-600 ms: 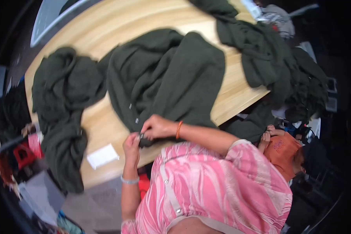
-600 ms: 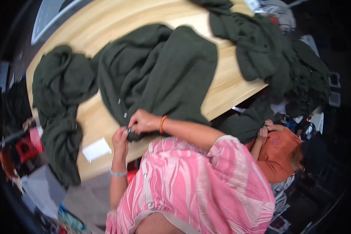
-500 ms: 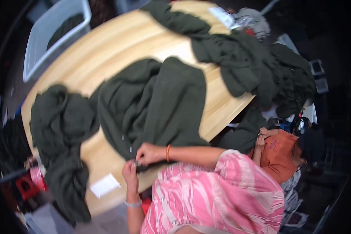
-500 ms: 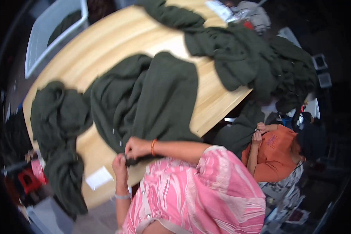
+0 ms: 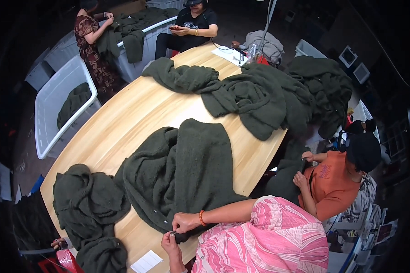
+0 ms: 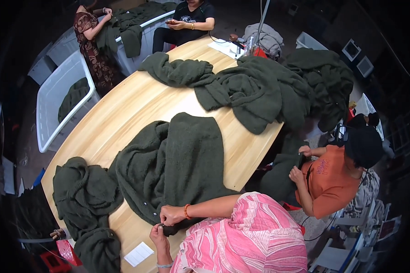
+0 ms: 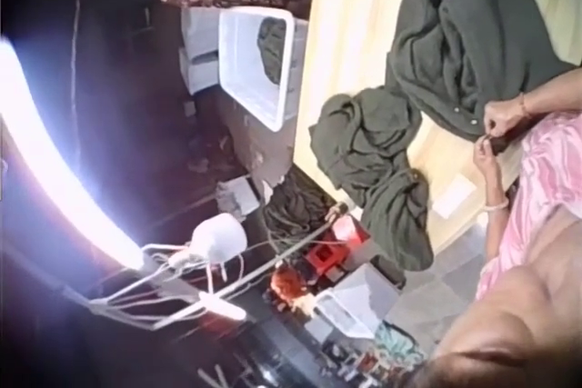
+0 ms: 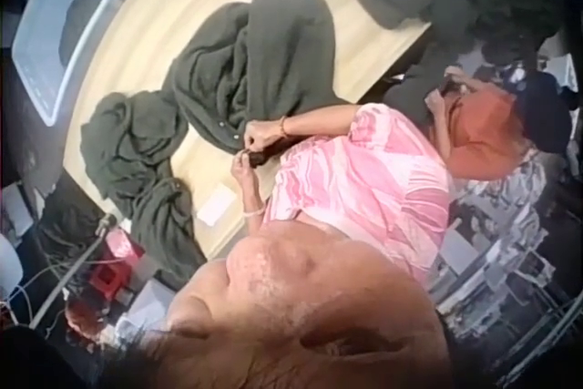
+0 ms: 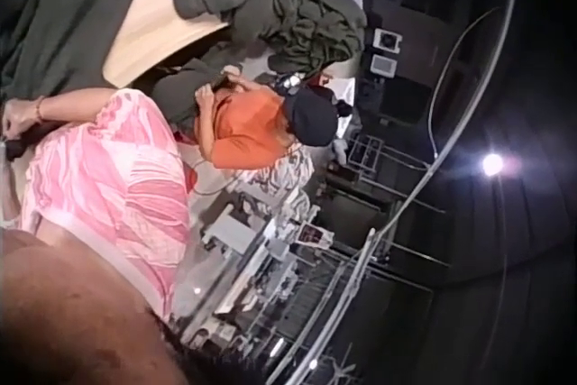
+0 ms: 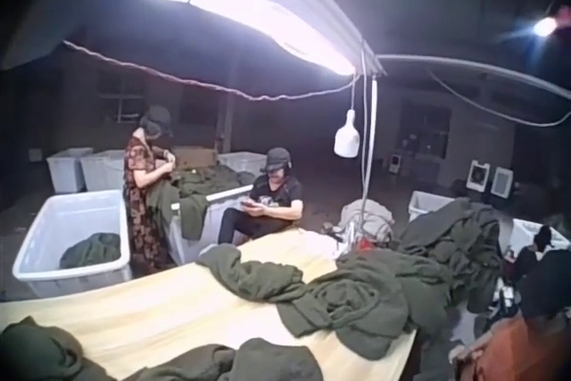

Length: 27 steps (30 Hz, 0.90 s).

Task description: Trimming loose threads from green garments using small scissors.

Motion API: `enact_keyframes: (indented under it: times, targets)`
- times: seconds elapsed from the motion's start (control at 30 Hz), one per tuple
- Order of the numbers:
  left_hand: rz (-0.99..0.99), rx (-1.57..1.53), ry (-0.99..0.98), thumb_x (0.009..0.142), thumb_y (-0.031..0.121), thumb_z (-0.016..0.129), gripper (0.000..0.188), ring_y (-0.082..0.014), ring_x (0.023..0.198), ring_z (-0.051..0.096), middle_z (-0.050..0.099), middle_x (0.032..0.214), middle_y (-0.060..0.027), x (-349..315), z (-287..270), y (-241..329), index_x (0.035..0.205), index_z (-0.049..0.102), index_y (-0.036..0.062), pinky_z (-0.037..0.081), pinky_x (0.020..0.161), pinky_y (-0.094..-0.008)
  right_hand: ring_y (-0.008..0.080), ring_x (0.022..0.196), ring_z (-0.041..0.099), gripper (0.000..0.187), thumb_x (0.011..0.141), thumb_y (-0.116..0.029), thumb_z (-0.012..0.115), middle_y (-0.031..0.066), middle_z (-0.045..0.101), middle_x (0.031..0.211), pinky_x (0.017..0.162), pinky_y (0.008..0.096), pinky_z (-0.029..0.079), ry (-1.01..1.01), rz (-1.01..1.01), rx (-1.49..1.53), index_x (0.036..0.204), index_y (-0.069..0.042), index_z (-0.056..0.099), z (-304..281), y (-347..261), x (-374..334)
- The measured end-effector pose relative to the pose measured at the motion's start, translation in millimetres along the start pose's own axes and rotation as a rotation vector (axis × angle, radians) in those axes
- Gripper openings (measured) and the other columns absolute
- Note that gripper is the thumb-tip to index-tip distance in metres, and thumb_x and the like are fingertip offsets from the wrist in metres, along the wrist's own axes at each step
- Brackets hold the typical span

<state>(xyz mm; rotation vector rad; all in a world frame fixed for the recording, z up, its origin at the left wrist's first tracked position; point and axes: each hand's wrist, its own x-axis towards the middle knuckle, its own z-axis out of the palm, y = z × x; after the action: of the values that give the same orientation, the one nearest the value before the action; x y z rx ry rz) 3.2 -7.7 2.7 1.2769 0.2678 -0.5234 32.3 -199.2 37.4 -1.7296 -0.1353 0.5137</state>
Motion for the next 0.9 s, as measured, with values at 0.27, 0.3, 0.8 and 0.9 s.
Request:
enact_keyframes:
  times: [0.27, 0.3, 0.8, 0.9]
  targets:
    - [0.177, 0.482, 0.096, 0.093, 0.013, 0.057, 0.018, -0.0147, 0.088, 0.057, 0.062, 0.093, -0.0072, -5.9, 8.7, 6.4, 0.100, 0.062, -0.0025, 0.047, 0.082, -0.0289, 0.0317, 0.059, 0.064, 0.014, 0.065, -0.010, 0.059, 0.0213, 0.063, 0.069, 0.058, 0.0392, 0.052, 0.150, -0.111, -0.125, 0.066, 0.001, 0.067, -2.0, -12.5, -7.1]
    - [0.211, 0.478, 0.097, 0.093, 0.013, 0.057, 0.018, -0.0150, 0.087, 0.058, 0.063, 0.093, -0.0078, -1.9, 14.4, 9.6, 0.100, 0.062, -0.0025, 0.047, 0.081, -0.0288, 0.0316, 0.060, 0.065, 0.014, 0.066, -0.011, 0.059, 0.0211, 0.064, 0.069, 0.059, 0.0386, 0.052, 0.145, -0.093, -0.153, 0.067, 0.001, 0.067, -7.3, -13.5, -6.6]
    - [0.055, -0.105, 0.137, 0.093, 0.003, 0.056, 0.011, -0.0073, 0.078, 0.059, 0.064, 0.091, -0.0035, -13.6, 18.5, -5.7, 0.103, 0.060, -0.0005, 0.047, 0.072, -0.0195, 0.0092, 0.061, 0.062, 0.017, 0.080, -0.007, 0.064, 0.0062, 0.066, 0.071, 0.057, 0.0223, 0.052, -0.115, 0.254, 0.349, 0.089, 0.007, 0.067, -13.0, 0.7, -6.2]
    - [0.062, -0.155, 0.159, 0.093, 0.004, 0.056, 0.012, -0.0085, 0.079, 0.060, 0.065, 0.092, -0.0048, -16.2, 23.0, -7.2, 0.103, 0.060, -0.0007, 0.048, 0.072, -0.0202, 0.0093, 0.062, 0.063, 0.016, 0.082, -0.006, 0.063, 0.0069, 0.066, 0.073, 0.058, 0.0226, 0.053, -0.127, 0.278, 0.453, 0.090, 0.007, 0.067, -12.1, 6.3, -6.8]
